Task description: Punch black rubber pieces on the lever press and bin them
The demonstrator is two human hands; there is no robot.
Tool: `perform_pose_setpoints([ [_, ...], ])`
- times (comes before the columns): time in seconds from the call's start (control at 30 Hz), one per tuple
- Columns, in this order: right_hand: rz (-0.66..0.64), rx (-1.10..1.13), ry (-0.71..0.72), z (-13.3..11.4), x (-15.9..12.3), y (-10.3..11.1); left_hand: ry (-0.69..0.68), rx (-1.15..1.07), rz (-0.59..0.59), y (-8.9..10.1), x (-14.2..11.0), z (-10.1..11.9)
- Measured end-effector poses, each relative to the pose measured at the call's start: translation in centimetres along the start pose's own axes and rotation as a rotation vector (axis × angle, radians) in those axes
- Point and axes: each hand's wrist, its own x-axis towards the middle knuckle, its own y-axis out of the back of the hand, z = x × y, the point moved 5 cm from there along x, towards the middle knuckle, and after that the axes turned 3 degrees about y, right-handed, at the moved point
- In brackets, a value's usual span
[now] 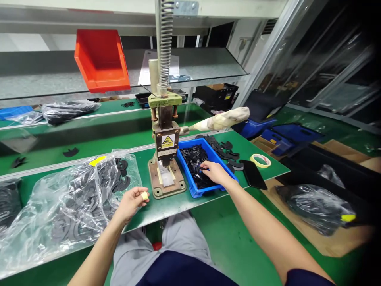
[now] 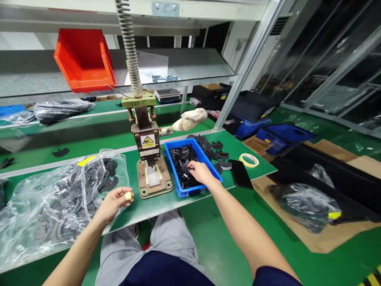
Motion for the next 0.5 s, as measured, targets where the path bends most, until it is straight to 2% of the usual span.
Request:
perform_pose_setpoints([
  [0.1, 0.137, 0.064, -0.008, -0.6, -0.9, 1.2, -0.043, 0.041, -0.025, -0.9, 0.0, 0.3],
  [0.2, 0.236, 0.178, 0.051, -2.8, -3.2, 1.6, -0.115, 0.068, -0.049, -2.1, -0.3, 0.7],
  [0.27, 0.214, 0.282, 0.127, -5.2, -5.3, 0.6, -0.159, 0.066, -0.074, -3.3, -0.8, 0.7],
  [0.4, 0.115, 0.446, 0.266, -10.2, -9.5, -3.0, -0.212, 0.016, -0.177, -6.8, -2.1, -0.3],
  [0.5, 0.112, 0.515, 0.328, -12.3, -11.3, -4.8, -0.273, 0.032, -0.207, -8.7, -3.0, -1.3],
])
